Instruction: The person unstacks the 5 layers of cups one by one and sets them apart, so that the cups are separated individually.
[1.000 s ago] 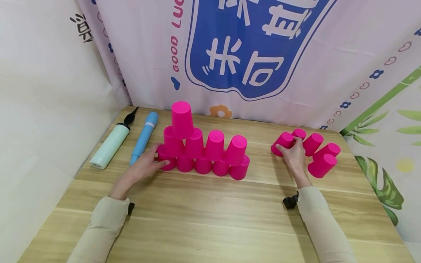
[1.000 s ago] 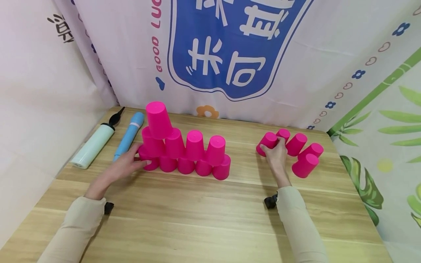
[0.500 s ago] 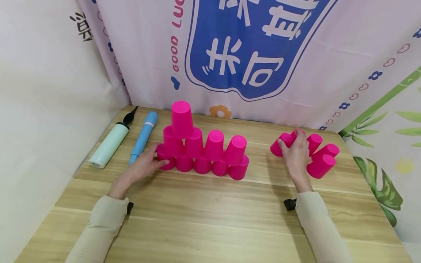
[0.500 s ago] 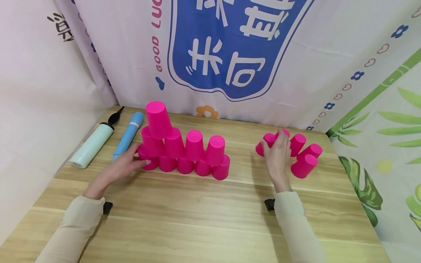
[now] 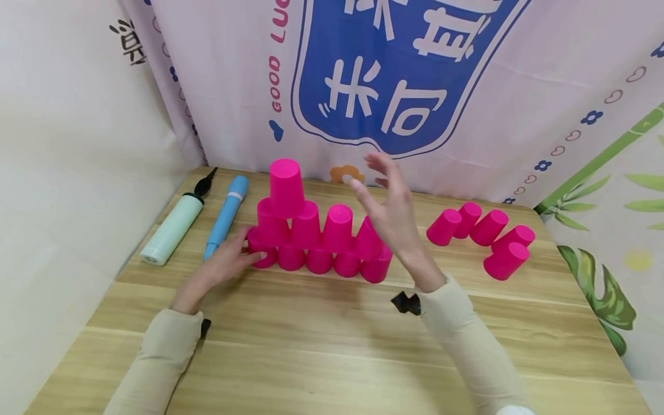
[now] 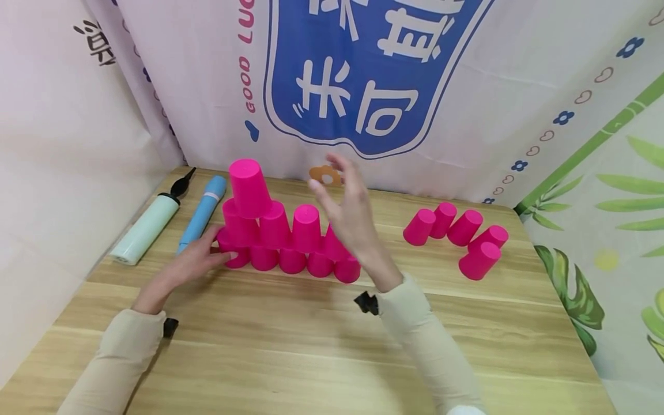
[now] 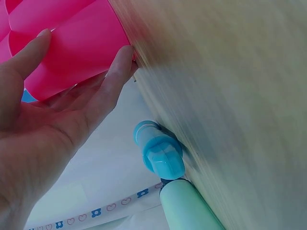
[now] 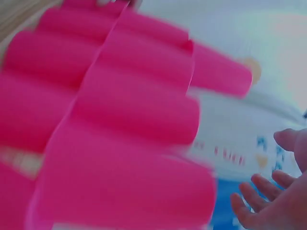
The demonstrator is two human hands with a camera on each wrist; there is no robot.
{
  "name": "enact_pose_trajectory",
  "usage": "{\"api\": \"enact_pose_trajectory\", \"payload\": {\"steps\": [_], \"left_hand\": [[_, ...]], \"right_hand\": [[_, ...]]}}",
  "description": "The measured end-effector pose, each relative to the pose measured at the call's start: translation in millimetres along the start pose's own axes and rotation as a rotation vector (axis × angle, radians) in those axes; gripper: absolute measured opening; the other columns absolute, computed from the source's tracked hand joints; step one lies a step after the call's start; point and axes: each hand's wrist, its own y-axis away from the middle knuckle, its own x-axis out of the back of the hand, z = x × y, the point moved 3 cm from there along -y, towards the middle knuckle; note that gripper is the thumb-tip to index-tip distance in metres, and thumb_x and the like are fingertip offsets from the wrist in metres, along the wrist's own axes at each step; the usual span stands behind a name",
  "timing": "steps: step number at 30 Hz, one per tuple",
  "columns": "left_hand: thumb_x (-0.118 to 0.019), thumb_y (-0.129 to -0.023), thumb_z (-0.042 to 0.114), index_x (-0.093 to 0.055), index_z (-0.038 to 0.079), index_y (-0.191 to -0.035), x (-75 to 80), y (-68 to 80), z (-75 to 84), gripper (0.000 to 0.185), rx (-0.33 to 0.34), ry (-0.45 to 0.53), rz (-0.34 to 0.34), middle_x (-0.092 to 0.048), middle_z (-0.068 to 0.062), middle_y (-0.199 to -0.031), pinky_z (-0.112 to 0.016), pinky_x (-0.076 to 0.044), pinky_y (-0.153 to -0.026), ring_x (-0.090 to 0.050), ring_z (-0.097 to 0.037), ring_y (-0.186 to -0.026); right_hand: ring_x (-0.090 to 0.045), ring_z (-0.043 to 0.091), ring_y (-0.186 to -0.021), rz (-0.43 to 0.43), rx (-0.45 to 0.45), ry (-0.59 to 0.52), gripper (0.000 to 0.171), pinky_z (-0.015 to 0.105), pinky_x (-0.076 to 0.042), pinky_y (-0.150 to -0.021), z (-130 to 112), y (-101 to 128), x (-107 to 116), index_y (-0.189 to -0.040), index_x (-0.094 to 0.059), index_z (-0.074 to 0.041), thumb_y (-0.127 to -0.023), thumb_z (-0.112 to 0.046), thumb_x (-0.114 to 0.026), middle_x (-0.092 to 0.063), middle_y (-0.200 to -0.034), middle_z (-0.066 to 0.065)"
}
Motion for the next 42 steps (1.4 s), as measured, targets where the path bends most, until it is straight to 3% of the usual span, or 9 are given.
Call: {"api": "enact_pose_trajectory", "payload": {"steps": [3,9,13,20,25,31,37,42], "left_hand": [[-0.062,-0.095,0.018,-0.032,-0.004,-0.137,1.2,0.0,-1.0,0.057,0.004,-0.010,0.002,-0.054,-0.026,-0.128,-0.049,-0.050,-0.093,-0.056,-0.039,-0.115],[-0.063,-0.095,0.018,-0.032,-0.004,-0.137,2.5,-0.1,-1.0,0.057,-0.006,0.012,-0.003,-0.054,-0.024,-0.128,-0.049,-0.050,-0.094,-0.056,-0.038,-0.116],[-0.063,-0.095,0.019,-0.032,-0.002,-0.138,2.7,0.5,-0.4,0.057,-0.002,0.025,-0.014,-0.054,-0.023,-0.128,-0.050,-0.049,-0.095,-0.056,-0.037,-0.115],[-0.063,-0.095,0.018,-0.033,-0.001,-0.138,1.2,0.3,-1.3,0.056,0.004,0.020,-0.019,-0.055,-0.021,-0.127,-0.049,-0.049,-0.095,-0.057,-0.035,-0.113],[-0.063,-0.094,0.018,-0.033,-0.001,-0.138,2.8,0.7,-0.6,0.057,0.006,0.010,-0.011,-0.055,-0.021,-0.126,-0.049,-0.049,-0.095,-0.057,-0.035,-0.113],[-0.062,-0.095,0.021,-0.031,-0.001,-0.140,-0.2,0.2,-1.1,0.058,0.020,-0.006,-0.022,-0.055,-0.023,-0.128,-0.051,-0.048,-0.096,-0.056,-0.037,-0.115],[-0.062,-0.095,0.021,-0.032,-0.002,-0.138,-0.8,-1.2,-1.6,0.058,0.024,-0.026,-0.009,-0.054,-0.026,-0.127,-0.052,-0.047,-0.096,-0.055,-0.040,-0.116],[-0.061,-0.096,0.018,-0.032,-0.002,-0.138,0.2,-3.1,-1.7,0.056,0.024,-0.023,-0.011,-0.054,-0.025,-0.128,-0.053,-0.047,-0.097,-0.054,-0.040,-0.116]], "right_hand": [[-0.048,0.015,-0.123,-0.111,-0.036,-0.050,0.062,0.031,-0.045,-0.099,-14.5,-9.2,-25.8,-0.141,-0.040,-0.010,-0.089,-0.022,-0.071,-0.051,-0.135,0.005],[-0.045,0.015,-0.125,-0.305,-0.210,-0.055,0.083,0.033,-0.045,-0.100,-23.1,-19.2,-68.3,-0.149,-0.030,-0.017,-0.083,-0.038,-0.075,-0.046,-0.139,0.001],[-0.047,0.016,-0.122,-0.327,-0.289,-0.050,0.084,0.037,-0.050,-0.095,-20.2,-20.7,-86.3,-0.148,-0.031,-0.017,-0.081,-0.039,-0.076,-0.047,-0.137,0.001],[-0.052,0.014,-0.112,-0.292,-0.321,-0.050,0.076,0.030,-0.052,-0.086,-15.5,-19.2,-98.9,-0.142,-0.037,-0.015,-0.081,-0.034,-0.077,-0.053,-0.126,0.001],[-0.053,0.016,-0.110,-0.266,-0.326,-0.090,0.071,0.029,-0.053,-0.084,-15.0,-16.9,-98.2,-0.140,-0.040,-0.015,-0.082,-0.031,-0.077,-0.054,-0.124,0.001],[-0.053,0.014,-0.111,-0.209,-0.247,-0.142,0.069,0.029,-0.053,-0.086,-19.7,-8.7,-85.7,-0.139,-0.041,-0.016,-0.082,-0.031,-0.077,-0.055,-0.124,-0.002],[-0.054,0.016,-0.112,-0.093,-0.129,-0.181,0.067,0.033,-0.052,-0.089,-28.7,1.6,-53.7,-0.138,-0.042,-0.011,-0.082,-0.021,-0.078,-0.054,-0.126,0.001],[-0.055,0.015,-0.112,0.035,-0.042,-0.136,0.065,0.034,-0.052,-0.089,-35.1,17.3,-10.5,-0.135,-0.045,-0.007,-0.080,-0.013,-0.079,-0.056,-0.125,0.003]]}}
